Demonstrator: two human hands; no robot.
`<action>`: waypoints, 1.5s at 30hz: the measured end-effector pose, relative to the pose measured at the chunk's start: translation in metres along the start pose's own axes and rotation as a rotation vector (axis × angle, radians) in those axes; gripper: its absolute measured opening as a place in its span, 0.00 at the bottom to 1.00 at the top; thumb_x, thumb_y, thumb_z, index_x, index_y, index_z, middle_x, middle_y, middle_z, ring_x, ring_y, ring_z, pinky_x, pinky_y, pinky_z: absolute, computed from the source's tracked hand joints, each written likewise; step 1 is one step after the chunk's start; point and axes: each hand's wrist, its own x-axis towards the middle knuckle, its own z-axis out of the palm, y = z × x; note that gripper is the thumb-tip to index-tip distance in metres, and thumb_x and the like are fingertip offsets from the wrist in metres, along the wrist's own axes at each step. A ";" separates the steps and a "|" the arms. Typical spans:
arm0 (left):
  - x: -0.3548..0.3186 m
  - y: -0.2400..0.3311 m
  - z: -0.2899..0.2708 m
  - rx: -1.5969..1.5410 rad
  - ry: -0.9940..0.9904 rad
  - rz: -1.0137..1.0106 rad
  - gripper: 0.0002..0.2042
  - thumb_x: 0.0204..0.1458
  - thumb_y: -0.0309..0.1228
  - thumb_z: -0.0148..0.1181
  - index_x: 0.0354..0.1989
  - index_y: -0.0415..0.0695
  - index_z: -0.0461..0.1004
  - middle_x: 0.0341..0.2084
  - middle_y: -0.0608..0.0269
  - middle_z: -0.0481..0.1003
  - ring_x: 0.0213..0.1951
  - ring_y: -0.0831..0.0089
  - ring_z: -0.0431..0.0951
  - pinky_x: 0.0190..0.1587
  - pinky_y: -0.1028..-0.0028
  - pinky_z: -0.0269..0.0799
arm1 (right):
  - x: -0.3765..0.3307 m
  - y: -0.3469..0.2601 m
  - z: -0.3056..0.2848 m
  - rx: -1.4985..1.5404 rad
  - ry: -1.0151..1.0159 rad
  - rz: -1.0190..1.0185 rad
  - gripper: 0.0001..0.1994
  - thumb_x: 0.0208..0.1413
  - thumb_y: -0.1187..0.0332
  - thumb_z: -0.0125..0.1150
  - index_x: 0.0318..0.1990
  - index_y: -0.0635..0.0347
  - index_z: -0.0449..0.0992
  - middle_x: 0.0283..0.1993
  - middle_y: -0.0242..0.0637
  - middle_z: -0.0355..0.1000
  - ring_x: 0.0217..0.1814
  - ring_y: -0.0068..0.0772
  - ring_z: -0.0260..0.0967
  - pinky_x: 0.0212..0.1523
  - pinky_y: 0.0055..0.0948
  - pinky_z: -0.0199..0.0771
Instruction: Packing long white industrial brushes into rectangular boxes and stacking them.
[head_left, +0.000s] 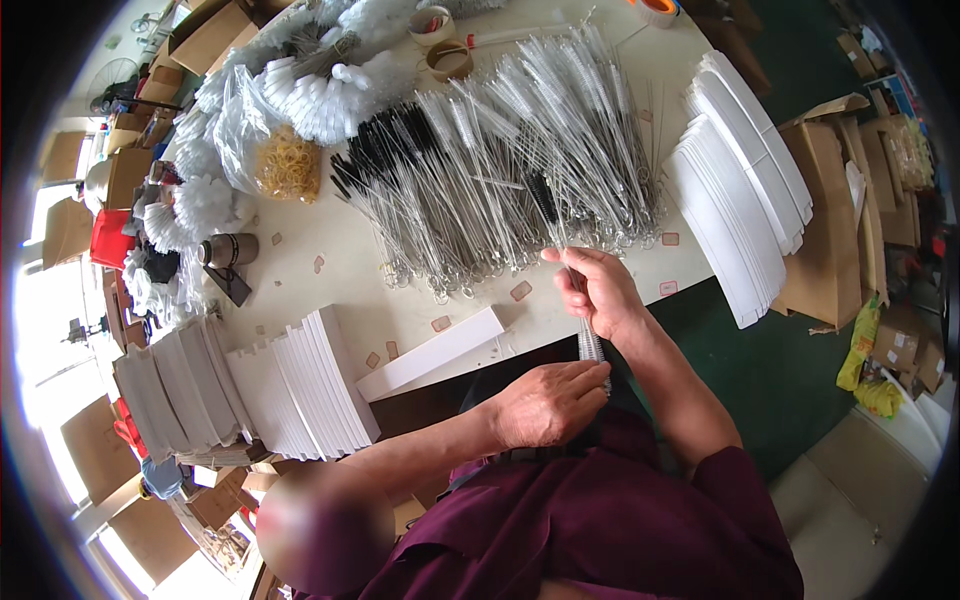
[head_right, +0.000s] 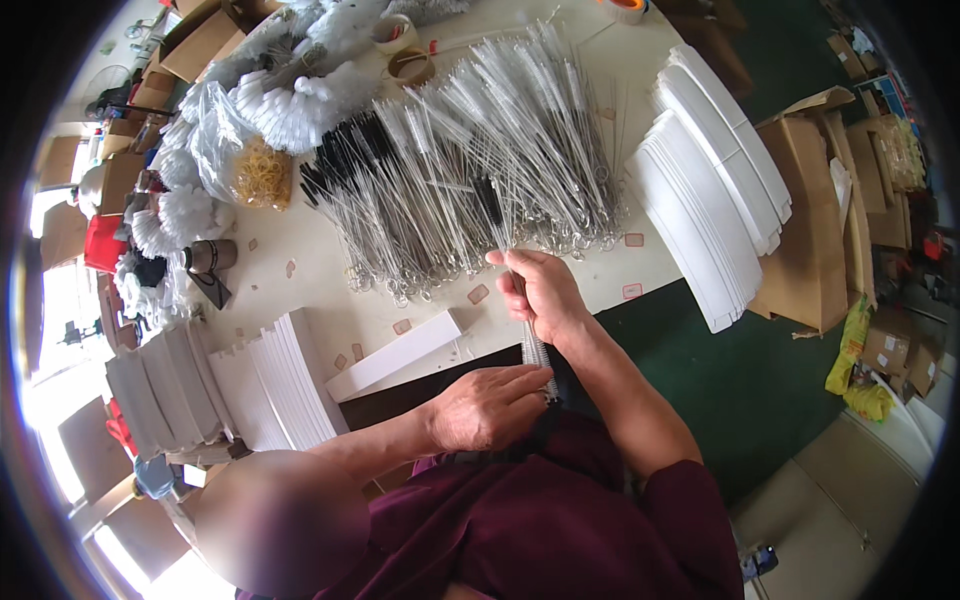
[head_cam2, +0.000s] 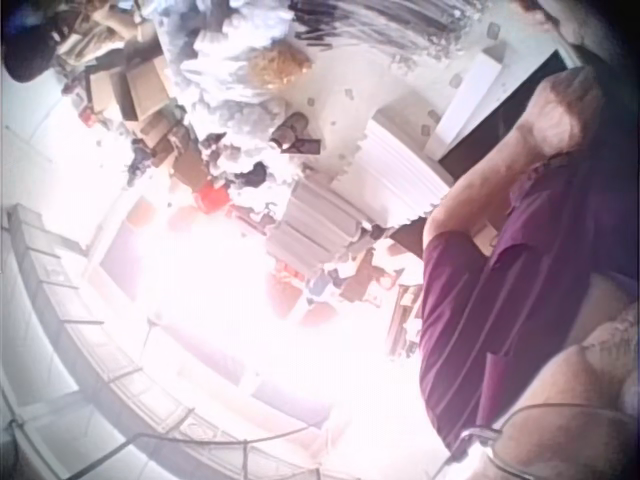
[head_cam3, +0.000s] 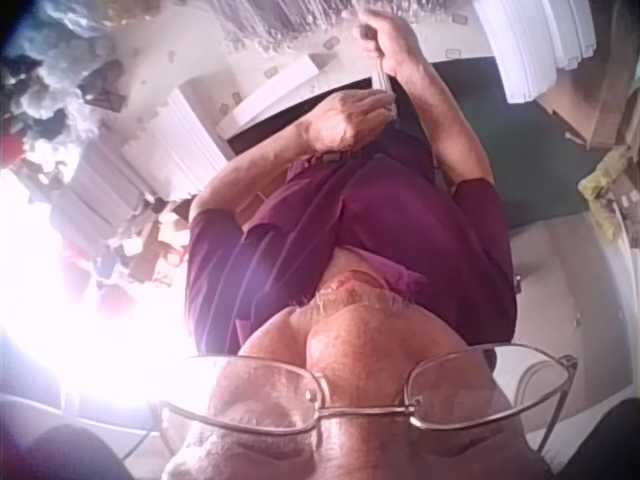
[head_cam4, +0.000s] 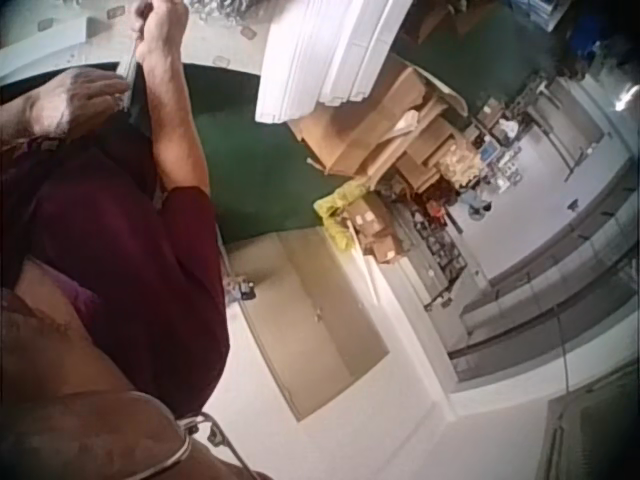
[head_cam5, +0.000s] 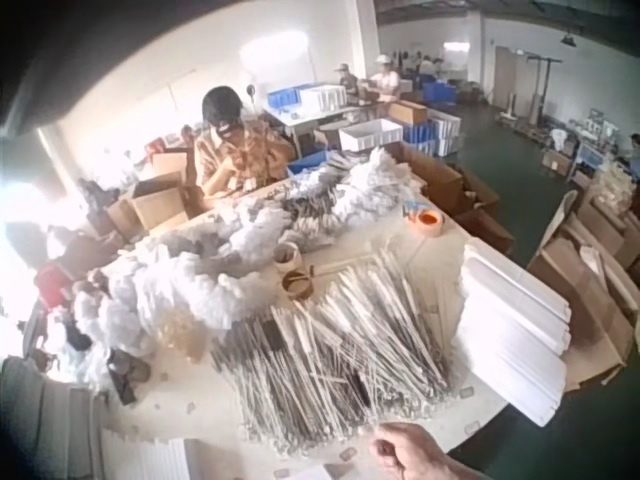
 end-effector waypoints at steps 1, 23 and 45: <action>-0.001 0.000 0.002 0.023 0.056 0.035 0.12 0.44 0.24 0.67 0.36 0.35 0.74 0.47 0.40 0.76 0.46 0.52 0.82 0.45 0.62 0.83 | -0.002 0.000 0.001 -0.054 0.040 -0.027 0.18 0.73 0.59 0.48 0.54 0.65 0.76 0.28 0.31 0.70 0.19 0.17 0.57 0.18 0.20 0.57; -0.196 -0.044 -0.029 0.308 -0.098 -1.147 0.22 0.50 0.34 0.70 0.50 0.35 0.72 0.45 0.47 0.76 0.46 0.48 0.79 0.50 0.57 0.76 | -0.019 0.031 -0.021 -0.597 0.119 -0.208 0.19 0.73 0.57 0.52 0.40 0.63 0.83 0.18 0.20 0.58 0.20 0.11 0.52 0.20 0.17 0.51; -0.109 -0.106 -0.126 -1.128 1.574 -0.709 0.18 0.57 0.33 0.59 0.52 0.35 0.70 0.39 0.46 0.75 0.37 0.61 0.75 0.48 0.61 0.75 | -0.058 0.044 -0.009 -0.848 -0.188 -0.177 0.14 0.68 0.61 0.61 0.38 0.64 0.85 0.20 0.24 0.66 0.23 0.13 0.59 0.24 0.21 0.60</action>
